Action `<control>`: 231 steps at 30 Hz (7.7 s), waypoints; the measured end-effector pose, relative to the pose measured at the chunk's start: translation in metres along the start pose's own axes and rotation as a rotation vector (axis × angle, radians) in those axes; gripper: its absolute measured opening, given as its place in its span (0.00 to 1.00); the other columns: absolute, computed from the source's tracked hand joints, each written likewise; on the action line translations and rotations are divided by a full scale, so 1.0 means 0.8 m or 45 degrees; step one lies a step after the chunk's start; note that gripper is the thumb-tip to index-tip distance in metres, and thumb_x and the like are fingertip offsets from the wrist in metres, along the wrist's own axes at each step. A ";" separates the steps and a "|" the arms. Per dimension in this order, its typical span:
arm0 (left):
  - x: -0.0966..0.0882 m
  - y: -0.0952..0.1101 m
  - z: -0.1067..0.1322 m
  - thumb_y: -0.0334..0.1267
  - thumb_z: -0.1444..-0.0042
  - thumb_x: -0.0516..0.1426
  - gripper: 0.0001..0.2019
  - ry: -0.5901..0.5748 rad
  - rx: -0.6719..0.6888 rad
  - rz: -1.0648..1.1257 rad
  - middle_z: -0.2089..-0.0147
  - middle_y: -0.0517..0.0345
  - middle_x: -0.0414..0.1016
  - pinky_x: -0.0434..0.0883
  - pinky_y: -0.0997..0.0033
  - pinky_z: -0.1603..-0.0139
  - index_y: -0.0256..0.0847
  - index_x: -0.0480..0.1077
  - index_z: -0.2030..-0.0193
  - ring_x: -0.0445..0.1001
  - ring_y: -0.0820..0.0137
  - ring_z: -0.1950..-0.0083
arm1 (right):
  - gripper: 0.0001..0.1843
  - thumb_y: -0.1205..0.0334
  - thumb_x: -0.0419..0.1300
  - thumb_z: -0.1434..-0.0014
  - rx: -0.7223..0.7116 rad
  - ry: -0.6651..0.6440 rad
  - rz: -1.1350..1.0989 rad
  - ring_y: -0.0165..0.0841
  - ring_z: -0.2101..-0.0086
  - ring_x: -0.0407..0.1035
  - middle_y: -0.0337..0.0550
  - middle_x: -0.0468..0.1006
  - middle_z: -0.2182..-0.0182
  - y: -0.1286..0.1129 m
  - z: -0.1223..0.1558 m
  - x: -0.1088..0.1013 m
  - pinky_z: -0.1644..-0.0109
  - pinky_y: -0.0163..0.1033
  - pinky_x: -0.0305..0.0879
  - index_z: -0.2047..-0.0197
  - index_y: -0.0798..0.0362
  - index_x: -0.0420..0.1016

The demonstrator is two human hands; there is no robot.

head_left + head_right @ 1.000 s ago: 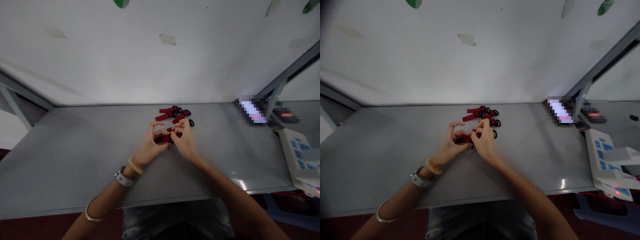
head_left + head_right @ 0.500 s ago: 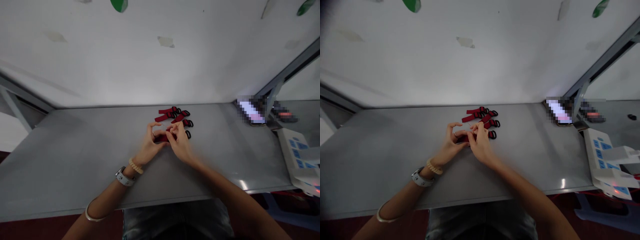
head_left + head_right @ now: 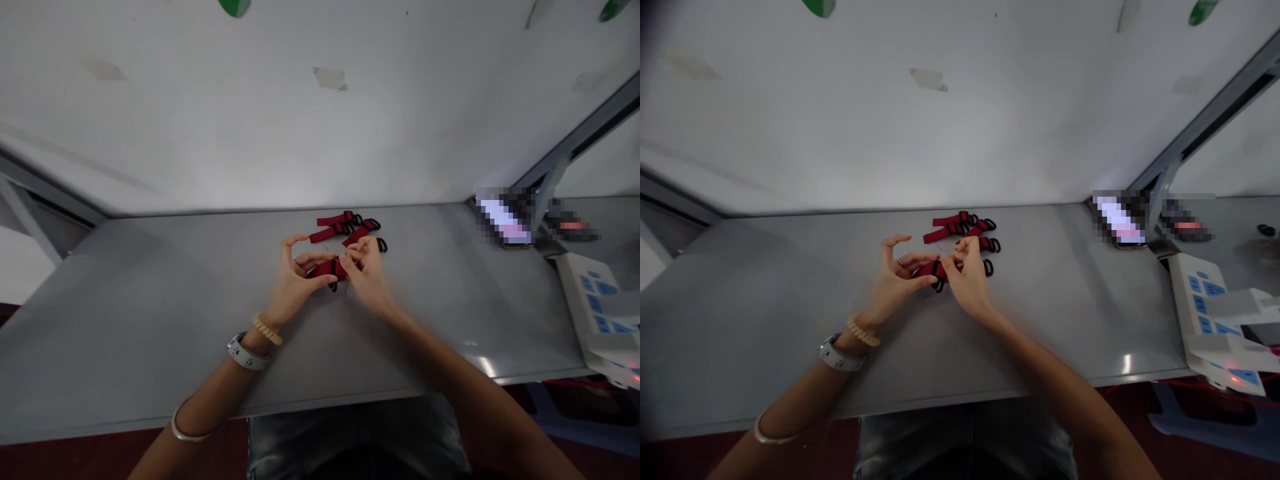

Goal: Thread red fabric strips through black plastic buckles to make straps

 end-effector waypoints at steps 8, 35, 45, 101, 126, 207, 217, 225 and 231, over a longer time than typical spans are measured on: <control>0.000 -0.024 0.003 0.30 0.59 0.71 0.36 0.006 -0.175 0.088 0.59 0.60 0.82 0.76 0.71 0.56 0.45 0.56 0.47 0.81 0.69 0.58 | 0.18 0.62 0.58 0.46 0.234 0.054 -0.350 0.22 0.80 0.55 0.28 0.63 0.74 0.017 0.002 0.001 0.75 0.32 0.53 0.65 0.46 0.47; 0.011 0.018 0.008 0.29 0.57 0.70 0.31 -0.028 0.135 -0.004 0.59 0.61 0.81 0.77 0.68 0.53 0.46 0.55 0.53 0.81 0.69 0.58 | 0.15 0.60 0.57 0.40 0.099 0.053 -0.351 0.24 0.75 0.57 0.30 0.61 0.71 0.003 0.009 0.005 0.71 0.33 0.55 0.64 0.46 0.49; -0.002 0.000 0.002 0.29 0.55 0.68 0.31 0.020 -0.019 0.106 0.55 0.57 0.81 0.76 0.72 0.58 0.47 0.56 0.50 0.79 0.67 0.52 | 0.18 0.54 0.63 0.43 0.129 -0.019 -0.538 0.24 0.77 0.57 0.28 0.62 0.75 -0.011 0.004 0.003 0.72 0.32 0.55 0.66 0.46 0.53; 0.021 0.042 0.011 0.32 0.49 0.61 0.14 -0.166 0.625 -1.366 0.56 0.55 0.81 0.60 0.50 0.41 0.45 0.72 0.54 0.75 0.58 0.51 | 0.10 0.60 0.57 0.37 -0.459 -0.261 1.128 0.54 0.35 0.45 0.54 0.59 0.34 -0.038 0.002 0.017 0.40 0.64 0.53 0.65 0.52 0.78; 0.009 0.025 0.016 0.32 0.50 0.65 0.20 -0.021 0.530 -1.204 0.55 0.54 0.74 0.73 0.57 0.51 0.42 0.64 0.52 0.75 0.61 0.52 | 0.09 0.57 0.61 0.39 -0.262 -0.095 0.947 0.53 0.37 0.48 0.52 0.70 0.47 -0.023 0.002 0.007 0.38 0.63 0.53 0.69 0.51 0.77; -0.015 -0.028 -0.004 0.40 0.49 0.57 0.07 -0.516 -0.229 -0.965 0.78 0.65 0.67 0.59 0.73 0.72 0.39 0.71 0.73 0.63 0.73 0.75 | 0.20 0.65 0.68 0.45 -0.296 -0.854 0.883 0.38 0.57 0.72 0.45 0.78 0.57 -0.022 0.028 -0.001 0.51 0.45 0.69 0.48 0.48 0.77; 0.060 0.013 0.021 0.43 0.45 0.63 0.24 -0.658 0.225 -0.933 0.41 0.50 0.72 0.62 0.49 0.37 0.47 0.69 0.42 0.67 0.58 0.39 | 0.22 0.54 0.65 0.43 0.043 -0.473 0.242 0.41 0.48 0.72 0.46 0.76 0.47 0.010 0.050 -0.090 0.42 0.50 0.68 0.45 0.46 0.73; 0.054 -0.022 0.023 0.42 0.42 0.60 0.21 -0.688 -0.032 -0.756 0.66 0.62 0.73 0.69 0.67 0.59 0.44 0.67 0.42 0.72 0.69 0.65 | 0.19 0.59 0.65 0.43 -0.149 -0.520 0.674 0.40 0.57 0.73 0.47 0.78 0.56 0.012 0.053 -0.073 0.49 0.51 0.70 0.47 0.50 0.76; 0.032 -0.006 0.008 0.39 0.43 0.59 0.10 -0.500 0.144 -1.096 0.66 0.59 0.74 0.70 0.63 0.57 0.43 0.74 0.55 0.72 0.65 0.63 | 0.33 0.60 0.67 0.46 -0.289 -0.283 0.987 0.47 0.43 0.64 0.54 0.69 0.44 0.018 0.060 -0.085 0.39 0.59 0.64 0.38 0.48 0.66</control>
Point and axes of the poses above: each hand's wrist, its own z-axis away from the middle knuckle, its own x-axis out of the palm, y = z × x, the point moved 10 cm from there along -z, towards the middle knuckle
